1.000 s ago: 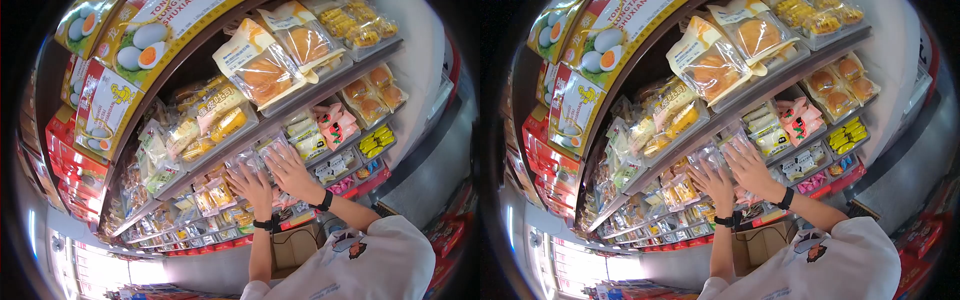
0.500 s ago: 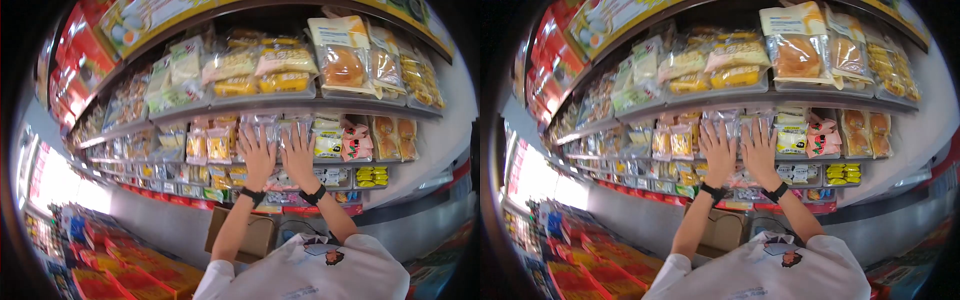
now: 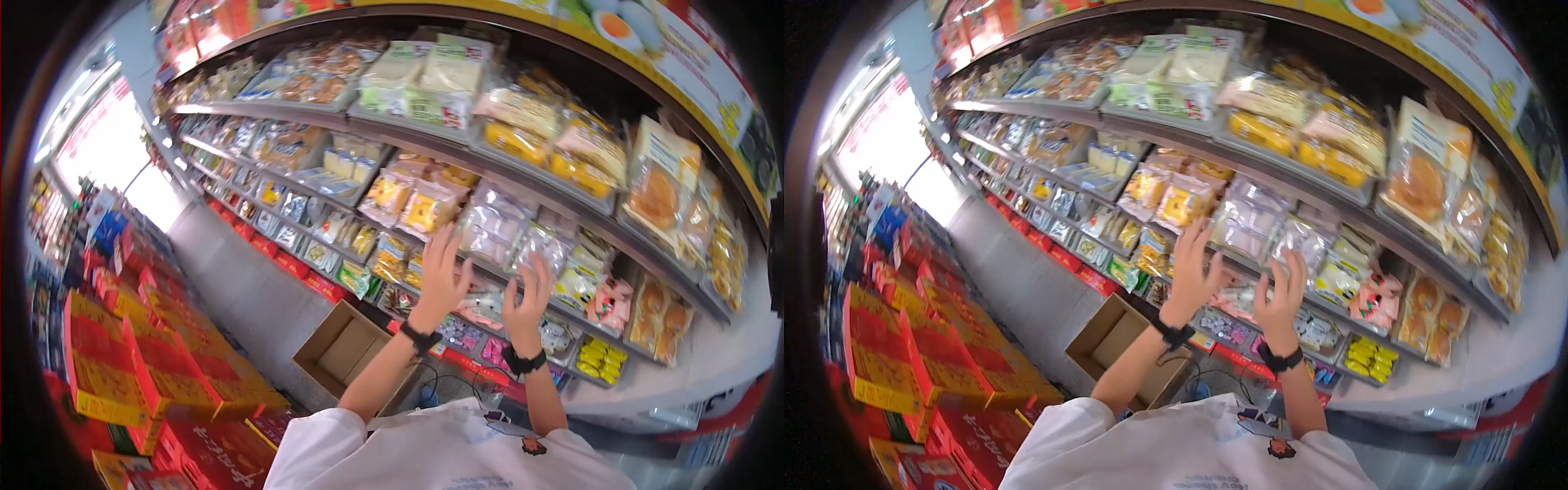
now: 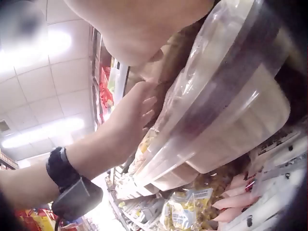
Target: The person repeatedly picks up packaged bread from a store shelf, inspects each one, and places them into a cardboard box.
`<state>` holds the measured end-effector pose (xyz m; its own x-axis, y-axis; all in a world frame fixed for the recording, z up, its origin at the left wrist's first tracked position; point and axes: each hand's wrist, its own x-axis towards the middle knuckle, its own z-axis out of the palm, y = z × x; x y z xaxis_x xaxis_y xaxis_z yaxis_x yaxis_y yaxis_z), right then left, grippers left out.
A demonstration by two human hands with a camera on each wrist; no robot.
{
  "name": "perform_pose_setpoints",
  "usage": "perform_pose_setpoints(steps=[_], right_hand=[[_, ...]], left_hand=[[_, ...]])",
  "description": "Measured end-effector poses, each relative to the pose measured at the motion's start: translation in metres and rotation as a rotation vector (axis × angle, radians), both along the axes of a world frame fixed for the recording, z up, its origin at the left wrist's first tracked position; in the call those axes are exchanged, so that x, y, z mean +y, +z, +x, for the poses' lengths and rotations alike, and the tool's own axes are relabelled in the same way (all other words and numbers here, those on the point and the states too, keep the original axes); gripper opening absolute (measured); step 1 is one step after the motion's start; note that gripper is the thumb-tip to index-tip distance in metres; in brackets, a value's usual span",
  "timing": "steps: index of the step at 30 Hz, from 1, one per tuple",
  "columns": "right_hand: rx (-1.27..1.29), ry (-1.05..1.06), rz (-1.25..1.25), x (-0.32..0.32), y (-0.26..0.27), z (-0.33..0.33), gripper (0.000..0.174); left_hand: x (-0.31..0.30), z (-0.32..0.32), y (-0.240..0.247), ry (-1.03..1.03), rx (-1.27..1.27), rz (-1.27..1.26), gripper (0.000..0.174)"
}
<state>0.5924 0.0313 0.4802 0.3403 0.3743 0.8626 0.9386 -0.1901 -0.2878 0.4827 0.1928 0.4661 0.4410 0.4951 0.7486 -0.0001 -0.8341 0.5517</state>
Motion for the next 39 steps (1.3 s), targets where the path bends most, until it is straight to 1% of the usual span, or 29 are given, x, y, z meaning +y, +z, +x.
perform_pose_setpoints(steps=[1, 3, 5, 6, 7, 9, 11, 12, 13, 15, 17, 18, 19, 20, 21, 22, 23, 24, 25, 26, 28, 29, 30, 31, 32, 33, 35, 38, 39], right_hand=[[0.001, 0.063, -0.012, 0.000, -0.003, -0.007, 0.030], [0.011, 0.183, -0.039, 0.003, -0.014, -0.021, 0.024], [0.028, 0.297, -0.074, 0.009, -0.030, -0.031, 0.023], [0.061, 0.327, -0.121, 0.013, -0.036, -0.038, 0.022], [0.093, 0.358, -0.173, 0.019, -0.043, -0.048, 0.022], [0.142, 0.471, -0.319, 0.041, -0.055, -0.063, 0.023], [0.176, 0.631, -0.517, 0.071, -0.076, -0.077, 0.025], [0.189, 0.682, -0.628, 0.085, -0.094, -0.086, 0.027], [0.200, 0.733, -0.746, 0.099, -0.119, -0.097, 0.029], [0.349, 0.825, -1.043, 0.122, -0.180, -0.113, 0.033], [0.634, 0.876, -1.420, 0.141, -0.267, -0.136, 0.038], [0.699, 0.966, -1.394, 0.145, -0.325, -0.143, 0.040], [0.785, 1.042, -1.371, 0.145, -0.388, -0.148, 0.042], [1.154, 0.796, -1.574, 0.138, -0.448, -0.151, 0.043], [1.161, 0.680, -1.700, 0.135, -0.476, -0.159, 0.045], [0.958, 0.580, -1.716, 0.112, -0.562, -0.146, 0.041], [0.832, 0.553, -1.854, 0.107, -0.605, -0.145, 0.035], [0.934, 0.514, -1.846, 0.106, -0.597, -0.153, 0.030], [1.158, 0.459, -1.858, 0.092, -0.643, -0.146, 0.031], [1.199, 0.219, -1.827, 0.096, -0.652, -0.161, 0.033], [1.231, 0.120, -1.791, 0.101, -0.693, -0.166, 0.038], [1.420, -0.005, -1.733, 0.093, -0.727, -0.160, 0.043], [1.593, -0.137, -1.642, 0.088, -0.761, -0.152, 0.048], [1.791, -0.174, -1.522, 0.091, -0.780, -0.150, 0.048], [1.976, -0.215, -1.389, 0.090, -0.794, -0.150, 0.048], [2.045, -0.289, -1.286, 0.089, -0.814, -0.151, 0.044], [2.154, -0.412, -1.069, 0.082, -0.849, -0.154, 0.037], [1.935, -0.392, -1.013, 0.046, -0.883, -0.153, 0.037], [1.997, -0.423, -1.041, 0.036, -0.895, -0.141, 0.038]], left_hand=[[0.002, -0.021, -0.008, -0.008, -0.073, -0.100, 0.047], [0.015, -0.067, -0.044, 0.253, -0.141, -0.210, 0.033], [0.034, -0.124, -0.111, 0.462, -0.160, -0.641, 0.030], [0.043, -0.152, -0.148, 0.570, -0.255, -0.686, 0.027], [0.054, -0.192, -0.214, 0.706, -0.186, -0.700, 0.027], [0.048, -0.276, -0.303, 0.837, -0.063, -0.900, 0.029], [0.020, -0.341, -0.359, 1.062, 0.114, -1.166, 0.036], [0.009, -0.370, -0.387, 1.075, 0.154, -1.341, 0.039], [-0.009, -0.386, -0.376, 1.090, 0.133, -1.463, 0.042], [-0.042, -0.429, -0.479, 1.156, 0.035, -1.648, 0.044], [-0.071, -0.446, -0.515, 1.111, 0.098, -1.776, 0.044], [-0.085, -0.448, -0.529, 1.125, 0.016, -1.777, 0.041], [-0.097, -0.448, -0.516, 0.975, -0.321, -1.890, 0.038], [-0.105, -0.451, -0.525, 0.968, -0.353, -2.003, 0.038], [-0.107, -0.452, -0.524, 0.942, -0.452, -2.131, 0.050], [-0.110, -0.454, -0.541, 0.984, -0.421, -2.131, 0.055], [-0.099, -0.462, -0.569, 1.072, -0.247, -2.065, 0.055], [-0.091, -0.464, -0.561, 0.978, -0.382, -2.151, 0.055], [-0.078, -0.466, -0.541, 0.886, -0.509, -2.237, 0.055], [-0.069, -0.460, -0.571, 1.093, -0.516, -2.143, 0.046], [-0.074, -0.472, -0.656, 1.021, -0.310, -1.875, 0.039], [-0.066, -0.480, -0.674, 0.884, -0.269, -2.004, 0.032], [-0.061, -0.480, -0.703, 0.892, -0.361, -2.067, 0.032], [-0.047, -0.473, -0.711, 0.963, -0.309, -2.085, 0.033], [-0.044, -0.475, -0.731, 0.809, -0.213, -2.104, 0.037], [-0.056, -0.469, -0.773, 0.930, 0.020, -2.077, 0.047], [-0.067, -0.451, -0.808, 1.091, 0.430, -1.860, 0.050], [-0.079, -0.436, -0.811, 0.988, 0.707, -1.814, 0.047], [-0.083, -0.434, -0.813, 0.985, 0.709, -1.797, 0.044]])
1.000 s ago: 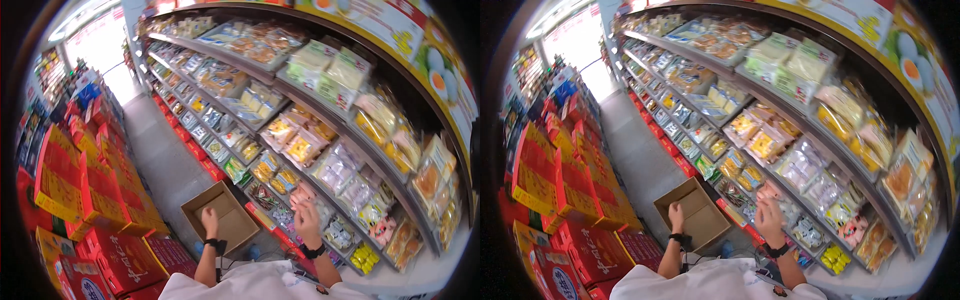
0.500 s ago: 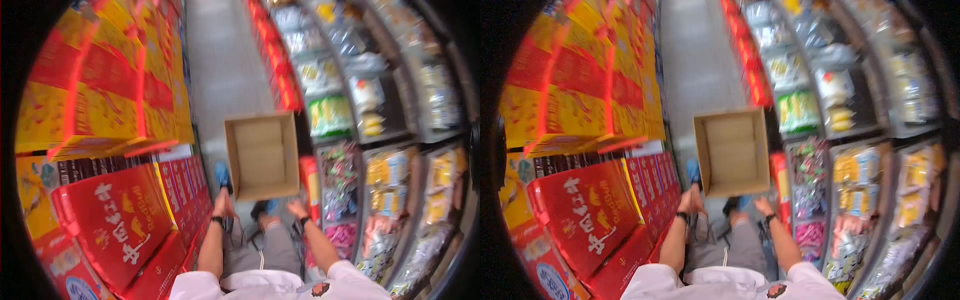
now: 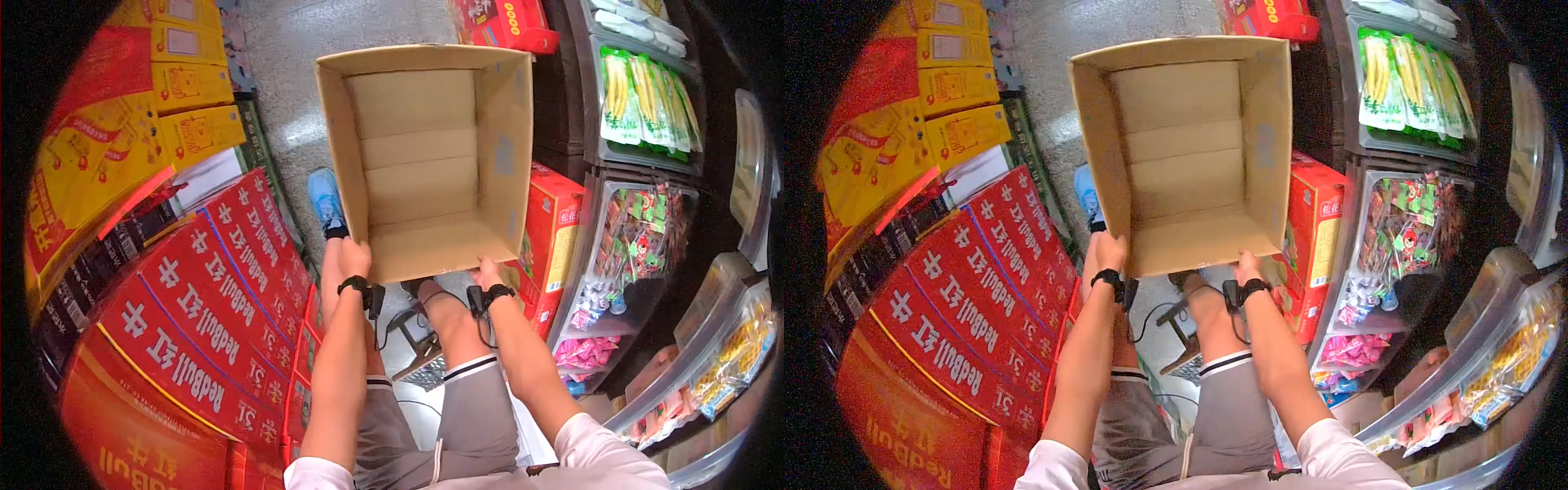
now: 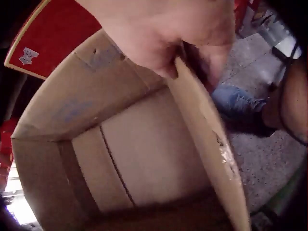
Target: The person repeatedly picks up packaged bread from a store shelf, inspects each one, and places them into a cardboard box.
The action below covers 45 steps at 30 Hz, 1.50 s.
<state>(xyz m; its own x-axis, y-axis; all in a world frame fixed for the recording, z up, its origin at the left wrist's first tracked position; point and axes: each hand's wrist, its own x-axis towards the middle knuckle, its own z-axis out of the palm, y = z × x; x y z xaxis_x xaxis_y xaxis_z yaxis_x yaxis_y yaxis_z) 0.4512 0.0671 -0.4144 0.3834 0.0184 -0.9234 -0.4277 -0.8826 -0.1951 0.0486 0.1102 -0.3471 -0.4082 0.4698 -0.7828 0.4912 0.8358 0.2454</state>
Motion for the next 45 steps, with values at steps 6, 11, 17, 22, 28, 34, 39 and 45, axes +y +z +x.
perform_pose_setpoints(steps=[6, 11, 17, 22, 28, 34, 39, 45], right_hand=[[0.146, -0.139, 0.112, -0.019, 0.018, -0.002, 0.043], [-0.129, 0.136, 0.085, 0.023, 0.093, -0.050, 0.041], [-0.005, 0.242, 0.222, 0.084, 0.089, -0.082, 0.037], [0.293, 0.265, 0.301, 0.193, 0.136, -0.143, 0.043], [0.457, 0.627, 0.369, 0.285, 0.199, -0.182, 0.050], [0.205, 0.846, 0.425, 0.320, 0.341, -0.161, 0.037], [0.183, 0.605, 0.626, 0.360, 0.433, -0.138, 0.033], [0.256, 0.687, 0.723, 0.446, 0.529, -0.144, 0.031]], left_hand=[[-0.049, -0.020, -0.006, 0.138, -0.256, 0.223, 0.034], [-0.055, -0.022, 0.044, 0.636, -0.632, 0.106, 0.068], [-0.058, -0.042, 0.002, 0.601, -0.364, 0.129, 0.034], [0.035, -0.092, 0.003, 0.719, -0.400, 0.447, 0.040], [0.108, -0.111, 0.078, 0.734, -0.056, 0.664, 0.053], [0.116, -0.069, 0.186, 1.303, -0.599, 0.440, 0.035], [0.217, -0.039, 0.306, 1.062, -0.698, 0.346, 0.030], [0.348, -0.008, 0.421, 0.844, -0.651, 0.550, 0.035]])
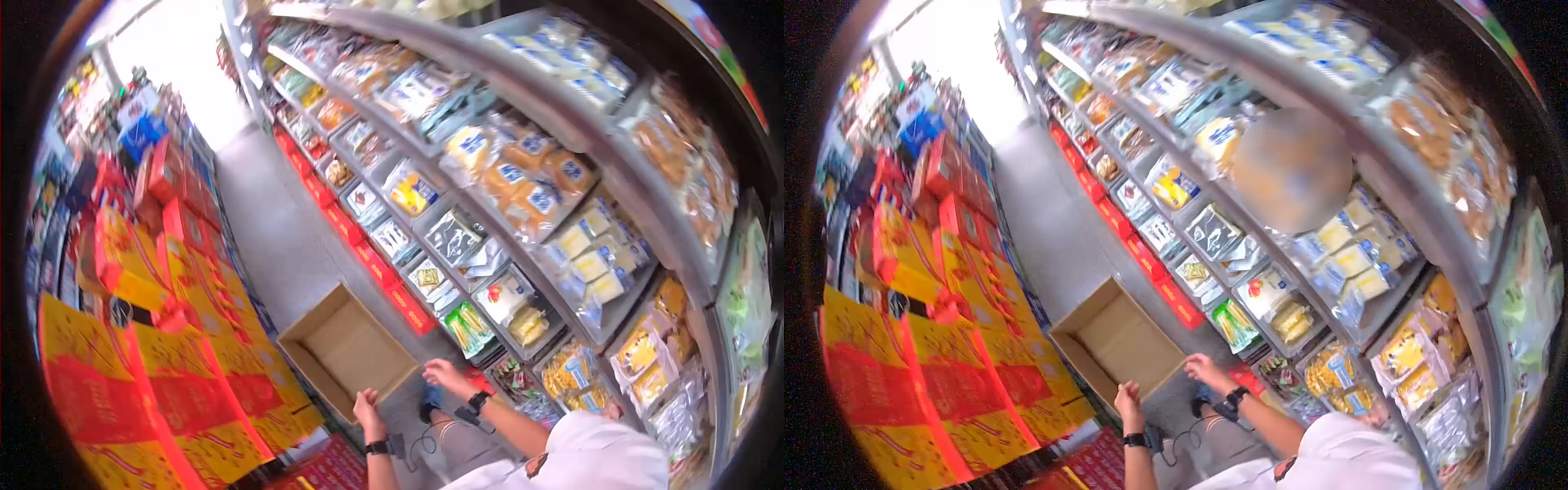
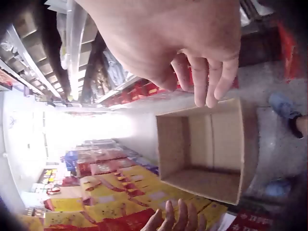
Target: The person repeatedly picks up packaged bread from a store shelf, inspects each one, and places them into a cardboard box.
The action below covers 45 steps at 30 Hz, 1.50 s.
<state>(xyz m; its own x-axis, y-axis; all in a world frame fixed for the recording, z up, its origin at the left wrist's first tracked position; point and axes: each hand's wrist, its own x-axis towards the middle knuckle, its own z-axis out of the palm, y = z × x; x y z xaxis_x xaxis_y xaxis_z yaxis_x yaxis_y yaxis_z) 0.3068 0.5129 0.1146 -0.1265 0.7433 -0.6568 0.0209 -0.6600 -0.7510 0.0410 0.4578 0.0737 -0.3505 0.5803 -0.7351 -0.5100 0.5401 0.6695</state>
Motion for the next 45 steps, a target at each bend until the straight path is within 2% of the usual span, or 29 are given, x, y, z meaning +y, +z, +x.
perform_pose_setpoints(steps=[1, 4, 6, 9, 10, 13, 15, 17, 19, 21, 24, 27, 28, 31, 36, 39, 40, 43, 45], right_hand=[[0.019, 0.004, 0.085, 0.012, 0.020, 0.002, 0.030], [0.020, 0.026, 0.322, 0.051, 0.111, 0.007, 0.031], [0.011, 0.034, 0.403, 0.070, 0.152, 0.015, 0.031], [-0.049, -0.013, 0.581, 0.082, 0.213, 0.027, 0.031], [-0.098, -0.037, 0.591, 0.080, 0.247, 0.030, 0.031], [-0.178, -0.119, 0.684, 0.073, 0.263, 0.040, 0.034], [-0.291, -0.080, 0.651, 0.056, 0.277, 0.039, 0.036], [-0.417, -0.052, 0.656, 0.041, 0.287, 0.043, 0.036], [-0.465, -0.021, 0.593, 0.023, 0.291, 0.040, 0.039], [-0.478, 0.028, 0.554, 0.011, 0.290, 0.036, 0.041], [-0.508, 0.000, 0.520, -0.008, 0.286, 0.028, 0.046], [-0.564, -0.090, 0.520, -0.027, 0.273, 0.028, 0.046], [-0.561, -0.123, 0.506, -0.032, 0.271, 0.026, 0.046], [-0.607, -0.172, 0.503, -0.041, 0.267, 0.023, 0.046], [-0.660, -0.257, 0.527, -0.042, 0.261, 0.016, 0.047], [-0.609, -0.296, 0.558, -0.042, 0.263, 0.010, 0.046], [-0.599, -0.309, 0.560, -0.043, 0.265, 0.008, 0.045], [-0.570, -0.361, 0.575, -0.042, 0.282, 0.006, 0.043], [-0.542, -0.417, 0.584, -0.041, 0.300, 0.005, 0.042]], left_hand=[[0.022, 0.010, 0.036, -0.049, 0.032, 0.051, 0.035], [0.068, 0.033, 0.102, -0.195, 0.005, 0.284, 0.034], [0.090, 0.046, 0.133, -0.262, -0.018, 0.418, 0.036], [0.125, 0.070, 0.186, -0.395, 0.045, 0.435, 0.034], [0.138, 0.077, 0.193, -0.416, 0.010, 0.489, 0.034], [0.188, 0.099, 0.224, -0.600, 0.123, 0.636, 0.036], [0.226, 0.122, 0.257, -0.584, 0.231, 0.875, 0.041], [0.271, 0.145, 0.287, -0.659, 0.224, 0.926, 0.048], [0.298, 0.168, 0.351, -0.675, 0.375, 0.980, 0.058], [0.340, 0.196, 0.365, -0.531, 0.485, 1.211, 0.077], [0.372, 0.212, 0.401, -0.600, 0.824, 1.296, 0.092], [0.394, 0.223, 0.393, -0.762, 0.994, 1.225, 0.098], [0.392, 0.223, 0.400, -0.770, 0.899, 1.214, 0.095], [0.397, 0.226, 0.404, -0.747, 0.877, 1.150, 0.095], [0.412, 0.224, 0.403, -0.521, 0.832, 1.279, 0.082], [0.398, 0.209, 0.417, -0.499, 0.705, 1.201, 0.079], [0.388, 0.201, 0.425, -0.529, 0.619, 1.147, 0.075], [0.385, 0.189, 0.390, -0.418, 0.329, 1.224, 0.068], [0.339, 0.157, 0.409, -0.608, -0.162, 0.970, 0.059]])
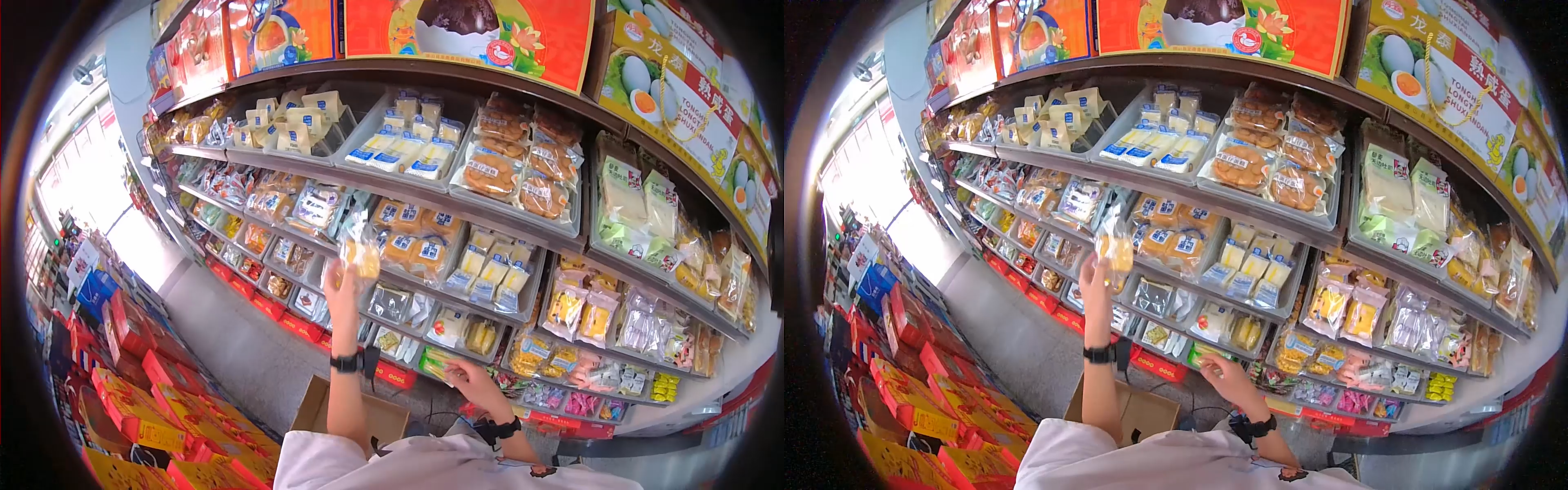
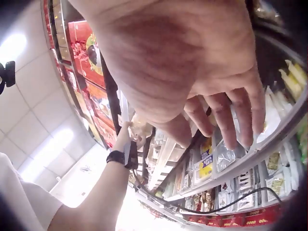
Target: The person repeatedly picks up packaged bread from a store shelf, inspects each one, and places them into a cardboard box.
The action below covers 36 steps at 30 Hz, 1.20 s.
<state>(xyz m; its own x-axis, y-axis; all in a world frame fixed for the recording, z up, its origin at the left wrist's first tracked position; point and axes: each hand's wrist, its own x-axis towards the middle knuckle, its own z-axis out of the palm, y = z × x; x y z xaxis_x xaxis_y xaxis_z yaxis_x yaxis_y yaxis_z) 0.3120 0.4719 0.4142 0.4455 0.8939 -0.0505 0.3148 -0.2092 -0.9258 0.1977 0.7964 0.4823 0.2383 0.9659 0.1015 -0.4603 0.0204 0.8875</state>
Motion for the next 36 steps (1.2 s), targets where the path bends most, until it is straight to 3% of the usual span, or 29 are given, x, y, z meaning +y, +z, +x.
perform_pose_setpoints(steps=[2, 5, 8, 9, 11, 14, 18, 22, 23, 25, 27, 34, 36], right_hand=[[0.019, -0.039, 0.093, 0.003, 0.019, 0.000, 0.040], [0.022, -0.028, 0.241, 0.008, 0.063, -0.005, 0.046], [0.115, 0.015, 0.411, 0.014, 0.107, -0.015, 0.070], [0.143, 0.006, 0.422, 0.014, 0.119, -0.019, 0.074], [0.196, -0.006, 0.460, 0.016, 0.137, -0.026, 0.082], [0.450, 0.016, 0.517, 0.015, 0.140, -0.030, 0.087], [0.478, -0.165, 0.523, 0.007, 0.118, -0.033, 0.086], [0.371, -0.275, 0.636, -0.007, 0.120, -0.027, 0.074], [0.357, -0.363, 0.673, -0.008, 0.121, -0.028, 0.058], [0.315, -0.500, 0.495, -0.015, 0.125, -0.025, 0.048], [0.305, -0.572, 0.427, -0.015, 0.134, -0.023, 0.027], [0.071, -0.499, 0.513, -0.028, 0.122, -0.014, 0.013], [0.231, -0.511, 0.547, -0.030, 0.121, -0.017, 0.011]], left_hand=[[-0.034, -0.025, -0.003, -0.289, -0.206, -0.179, 0.053], [-0.094, -0.050, 0.010, -0.558, -0.312, -0.283, 0.053], [-0.145, -0.062, 0.025, -0.631, -0.248, -0.313, 0.056], [-0.158, -0.066, 0.040, -0.673, -0.256, -0.341, 0.064], [-0.178, -0.065, 0.048, -0.659, -0.215, -0.184, 0.070], [-0.193, -0.059, 0.047, -0.659, -0.211, -0.051, 0.084], [-0.209, -0.051, 0.048, -0.707, -0.141, 0.005, 0.090], [-0.216, -0.048, 0.036, -0.614, 0.129, 0.286, 0.095], [-0.221, -0.047, 0.035, -0.562, 0.209, 0.362, 0.096], [-0.227, -0.045, 0.030, -0.471, 0.302, 0.507, 0.100], [-0.230, -0.045, 0.029, -0.463, 0.358, 0.523, 0.100], [-0.230, -0.048, 0.030, -0.446, 0.475, 0.652, 0.099], [-0.229, -0.051, 0.031, -0.478, 0.489, 0.651, 0.099]])
